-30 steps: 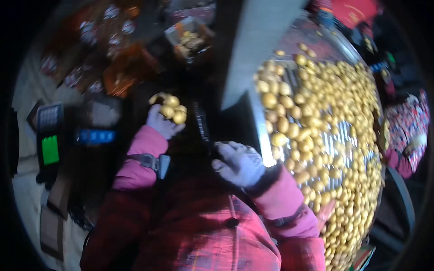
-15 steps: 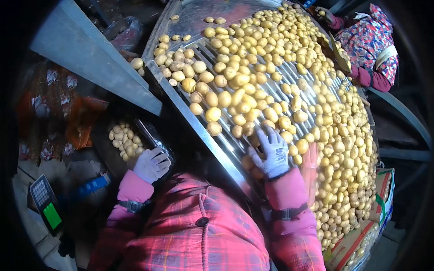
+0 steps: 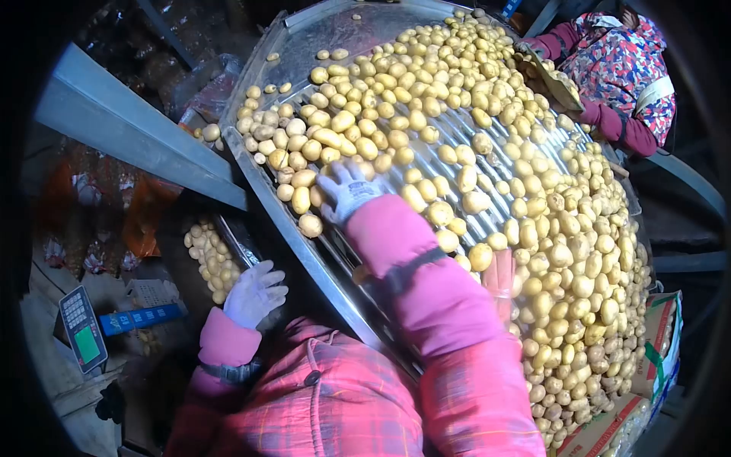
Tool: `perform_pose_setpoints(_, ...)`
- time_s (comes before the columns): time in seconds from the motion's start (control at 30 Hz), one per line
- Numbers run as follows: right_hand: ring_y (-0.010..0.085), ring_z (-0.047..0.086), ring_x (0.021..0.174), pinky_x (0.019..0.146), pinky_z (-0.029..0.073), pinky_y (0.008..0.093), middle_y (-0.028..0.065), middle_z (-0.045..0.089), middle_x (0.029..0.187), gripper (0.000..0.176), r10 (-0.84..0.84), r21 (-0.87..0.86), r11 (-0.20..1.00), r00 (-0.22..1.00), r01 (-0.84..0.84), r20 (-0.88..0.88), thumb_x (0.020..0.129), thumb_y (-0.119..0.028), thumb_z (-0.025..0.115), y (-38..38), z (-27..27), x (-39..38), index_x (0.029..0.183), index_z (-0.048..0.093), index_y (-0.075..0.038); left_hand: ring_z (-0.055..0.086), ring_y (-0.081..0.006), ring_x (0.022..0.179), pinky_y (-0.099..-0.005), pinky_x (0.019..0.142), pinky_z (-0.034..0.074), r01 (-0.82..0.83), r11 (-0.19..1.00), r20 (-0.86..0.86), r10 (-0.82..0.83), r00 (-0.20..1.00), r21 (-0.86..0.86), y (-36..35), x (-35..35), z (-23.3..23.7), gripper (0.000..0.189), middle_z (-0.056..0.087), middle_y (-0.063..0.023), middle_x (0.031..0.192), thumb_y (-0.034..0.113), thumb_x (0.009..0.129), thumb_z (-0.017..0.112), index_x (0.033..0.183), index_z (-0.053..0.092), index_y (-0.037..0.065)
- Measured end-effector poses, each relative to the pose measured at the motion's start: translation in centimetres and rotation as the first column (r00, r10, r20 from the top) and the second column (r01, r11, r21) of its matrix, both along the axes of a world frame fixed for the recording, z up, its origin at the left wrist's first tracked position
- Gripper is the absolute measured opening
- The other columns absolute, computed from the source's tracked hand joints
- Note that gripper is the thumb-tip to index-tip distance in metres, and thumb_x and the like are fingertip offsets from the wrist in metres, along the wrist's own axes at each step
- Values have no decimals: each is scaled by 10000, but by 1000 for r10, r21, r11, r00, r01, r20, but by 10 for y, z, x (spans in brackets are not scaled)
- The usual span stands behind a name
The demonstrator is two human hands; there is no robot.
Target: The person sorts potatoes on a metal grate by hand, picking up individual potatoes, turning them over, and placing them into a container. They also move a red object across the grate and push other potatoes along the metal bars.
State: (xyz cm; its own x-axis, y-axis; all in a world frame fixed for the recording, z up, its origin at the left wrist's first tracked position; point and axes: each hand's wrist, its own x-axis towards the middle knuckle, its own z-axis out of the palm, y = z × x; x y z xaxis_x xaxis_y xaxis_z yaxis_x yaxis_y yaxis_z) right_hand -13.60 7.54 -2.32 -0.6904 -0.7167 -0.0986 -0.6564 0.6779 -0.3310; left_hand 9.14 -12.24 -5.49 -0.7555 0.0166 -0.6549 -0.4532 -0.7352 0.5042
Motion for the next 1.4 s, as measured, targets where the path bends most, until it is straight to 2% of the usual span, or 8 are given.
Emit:
perform_pose_setpoints(0.17,361,506,1096,903,431,467,150,492,1239,471,-247,-377,904,966,203,-72,753,-356,579,94,42,-10,1180,532,-162,598,-234,932,-337,825,481,7,881,-287,-162,944,-473,33,-34,55,554,558,-147,1136,408,928,456,1279,408,-18)
perform_pose_setpoints(0.33,370,501,1132,920,427,437,206,537,1205,597,-701,230,689,712,687,-25,785,-445,541,217,10,-2,1287,477,-129,569,-197,991,-331,887,443,-87,645,-486,-473,735,-760,55,-72,30,449,569,-139,1109,246,925,512,1244,450,-63)
perform_pose_setpoints(0.5,363,495,1140,962,389,431,228,497,1238,626,-738,99,674,659,732,144,807,-414,504,141,1,31,1326,398,-81,588,-309,882,-407,817,448,-251,59,-104,-979,172,-966,103,-103,49,355,599,-155,977,182,736,646,1063,593,54)
perform_pose_setpoints(0.67,349,549,1034,897,428,415,189,562,1115,376,-499,-335,790,856,514,136,803,-300,575,88,11,81,1108,549,-83,593,-310,798,-430,737,442,-165,-339,285,-916,281,-926,92,-120,27,244,621,-124,841,256,775,564,945,616,89)
perform_pose_setpoints(0.77,277,597,921,796,469,360,145,617,952,346,-695,-347,537,636,769,335,809,-185,601,124,39,95,1133,569,-70,591,-322,758,-441,705,441,-363,-401,307,-906,290,-841,65,-140,26,201,621,-126,773,253,790,547,860,615,77)
perform_pose_setpoints(0.9,340,553,1038,861,455,411,148,563,1186,470,-858,-192,494,439,848,-267,803,-289,580,222,18,140,1230,523,-103,589,-336,723,-459,684,436,-346,-354,256,-920,298,-869,59,-157,12,193,616,-129,723,243,806,533,793,609,67)
perform_pose_setpoints(0.97,355,489,1137,924,425,430,162,433,1334,593,-752,166,526,548,834,-366,786,-342,589,239,-4,172,1320,433,-138,592,-336,705,-457,680,438,-397,-325,155,-902,402,-859,60,-157,1,211,623,-137,739,254,808,541,810,623,59)
perform_pose_setpoints(1.4,416,478,1092,916,431,427,211,443,1225,550,-783,-262,595,621,760,26,763,-229,613,125,14,117,1270,421,-136,562,-263,839,-422,780,392,-363,-382,221,-884,413,-850,58,-151,16,269,611,-103,864,250,839,502,986,611,53)
